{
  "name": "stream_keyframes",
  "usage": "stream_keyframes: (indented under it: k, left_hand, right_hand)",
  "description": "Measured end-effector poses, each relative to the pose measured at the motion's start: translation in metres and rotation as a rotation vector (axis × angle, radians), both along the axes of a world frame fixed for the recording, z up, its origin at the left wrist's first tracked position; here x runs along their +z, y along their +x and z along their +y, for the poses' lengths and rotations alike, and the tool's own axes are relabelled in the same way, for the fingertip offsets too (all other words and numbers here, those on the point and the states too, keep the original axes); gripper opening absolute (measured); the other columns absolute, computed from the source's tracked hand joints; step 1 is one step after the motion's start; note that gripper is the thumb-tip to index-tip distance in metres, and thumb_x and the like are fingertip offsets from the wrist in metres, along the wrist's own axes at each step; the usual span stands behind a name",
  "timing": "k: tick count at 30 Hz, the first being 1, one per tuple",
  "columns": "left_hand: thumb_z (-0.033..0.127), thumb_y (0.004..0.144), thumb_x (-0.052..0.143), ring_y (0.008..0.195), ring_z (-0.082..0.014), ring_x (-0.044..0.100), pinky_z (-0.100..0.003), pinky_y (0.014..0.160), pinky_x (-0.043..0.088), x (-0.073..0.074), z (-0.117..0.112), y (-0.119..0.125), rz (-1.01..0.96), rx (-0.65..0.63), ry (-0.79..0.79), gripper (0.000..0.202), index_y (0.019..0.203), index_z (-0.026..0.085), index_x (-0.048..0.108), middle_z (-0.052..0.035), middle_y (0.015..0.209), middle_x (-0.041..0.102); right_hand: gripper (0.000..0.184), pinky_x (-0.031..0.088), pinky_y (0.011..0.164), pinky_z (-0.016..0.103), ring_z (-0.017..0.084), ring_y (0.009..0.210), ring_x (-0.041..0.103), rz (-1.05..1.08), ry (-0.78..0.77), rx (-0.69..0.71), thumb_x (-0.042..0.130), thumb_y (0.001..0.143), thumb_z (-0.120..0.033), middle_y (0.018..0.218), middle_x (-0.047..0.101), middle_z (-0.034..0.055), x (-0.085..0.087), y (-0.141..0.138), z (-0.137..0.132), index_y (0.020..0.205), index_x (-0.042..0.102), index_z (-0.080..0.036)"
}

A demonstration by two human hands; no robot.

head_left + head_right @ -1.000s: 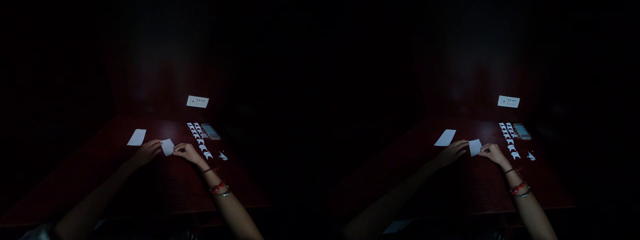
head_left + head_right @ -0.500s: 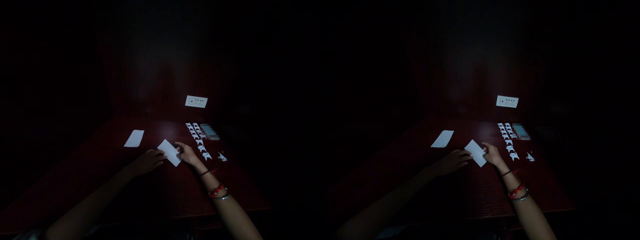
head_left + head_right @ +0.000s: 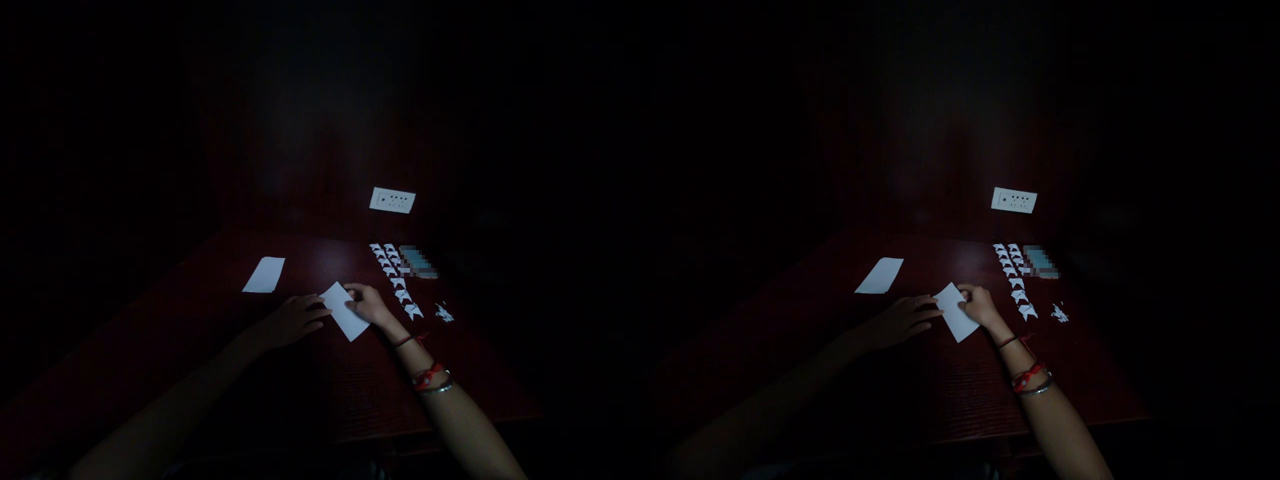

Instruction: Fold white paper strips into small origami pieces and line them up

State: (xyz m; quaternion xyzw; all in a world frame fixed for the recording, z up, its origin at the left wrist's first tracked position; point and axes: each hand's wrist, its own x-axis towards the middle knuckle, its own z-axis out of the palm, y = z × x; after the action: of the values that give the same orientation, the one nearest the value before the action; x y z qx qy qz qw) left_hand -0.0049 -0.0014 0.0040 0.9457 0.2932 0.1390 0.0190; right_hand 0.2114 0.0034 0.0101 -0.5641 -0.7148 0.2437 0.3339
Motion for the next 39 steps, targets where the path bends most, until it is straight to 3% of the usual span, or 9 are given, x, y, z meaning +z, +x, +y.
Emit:
stream_keyframes:
  k: [6, 14, 18, 23, 30, 34, 39]
  left_hand:
    - [0.037, 0.084, 0.032, 0.113, -0.0194, 0.028, -0.037, 0.087, 0.027, -0.002, 0.01, -0.005, 0.007, 0.008, -0.008, 0.03, 0.113, 0.034, 0.04, 0.0017, 0.122, 0.036]
    - [0.035, 0.083, 0.034, 0.11, -0.0192, 0.033, -0.035, 0.088, 0.027, -0.006, 0.019, -0.013, -0.037, -0.021, 0.002, 0.031, 0.113, 0.035, 0.04, 0.001, 0.124, 0.033]
    - [0.035, 0.084, 0.032, 0.111, -0.0183, 0.032, -0.033, 0.087, 0.027, -0.006, 0.024, -0.017, -0.01, -0.058, -0.007, 0.033, 0.116, 0.034, 0.035, 0.0021, 0.126, 0.031]
    - [0.039, 0.084, 0.03, 0.113, -0.0167, 0.031, -0.032, 0.088, 0.025, -0.008, 0.025, -0.019, 0.004, -0.002, -0.007, 0.034, 0.117, 0.032, 0.035, 0.003, 0.124, 0.035]
    - [0.044, 0.083, 0.027, 0.115, -0.0182, 0.027, -0.033, 0.088, 0.023, -0.005, 0.016, -0.014, 0.063, 0.053, 0.035, 0.04, 0.121, 0.031, 0.027, 0.0028, 0.126, 0.032]
    - [0.042, 0.084, 0.024, 0.112, -0.0197, 0.029, -0.036, 0.088, 0.022, -0.004, 0.009, -0.005, 0.04, 0.104, 0.062, 0.038, 0.119, 0.029, 0.032, 0.0004, 0.124, 0.036]
    - [0.04, 0.085, 0.023, 0.113, -0.0205, 0.028, -0.037, 0.087, 0.024, -0.004, 0.006, 0.001, 0.018, 0.142, 0.102, 0.036, 0.116, 0.026, 0.036, -0.0007, 0.123, 0.036]
  right_hand:
    - [0.042, 0.039, 0.063, 0.02, 0.009, 0.066, 0.048, -0.07, 0.125, 0.151, 0.046, 0.055, -0.003, 0.076, 0.055, -0.0016, 0.0, -0.003, 0.005, 0.094, 0.053, -0.018]
    - [0.031, 0.036, 0.074, 0.023, 0.011, 0.08, 0.049, -0.22, 0.281, 0.352, 0.042, 0.061, 0.0, 0.084, 0.056, 0.0013, 0.008, -0.007, 0.006, 0.085, 0.054, -0.016]
    - [0.032, 0.035, 0.079, 0.027, 0.013, 0.085, 0.049, -0.298, 0.313, 0.389, 0.043, 0.064, -0.001, 0.088, 0.057, 0.0023, 0.007, -0.004, 0.005, 0.088, 0.055, -0.017]
    - [0.043, 0.036, 0.08, 0.023, 0.011, 0.09, 0.049, -0.246, 0.32, 0.471, 0.038, 0.067, 0.001, 0.099, 0.055, 0.0027, 0.007, -0.003, 0.002, 0.103, 0.052, -0.019]
    - [0.041, 0.038, 0.075, 0.024, 0.012, 0.083, 0.05, -0.209, 0.276, 0.43, 0.041, 0.067, -0.001, 0.09, 0.056, 0.0029, 0.008, -0.003, 0.001, 0.1, 0.055, -0.019]
    - [0.039, 0.038, 0.074, 0.025, 0.013, 0.082, 0.049, -0.205, 0.279, 0.341, 0.048, 0.068, -0.01, 0.09, 0.055, 0.0044, 0.006, -0.007, 0.004, 0.106, 0.05, -0.017]
    - [0.024, 0.039, 0.068, 0.023, 0.012, 0.074, 0.05, -0.264, 0.302, 0.235, 0.043, 0.074, -0.013, 0.081, 0.056, 0.0043, 0.002, -0.011, 0.005, 0.094, 0.057, -0.016]
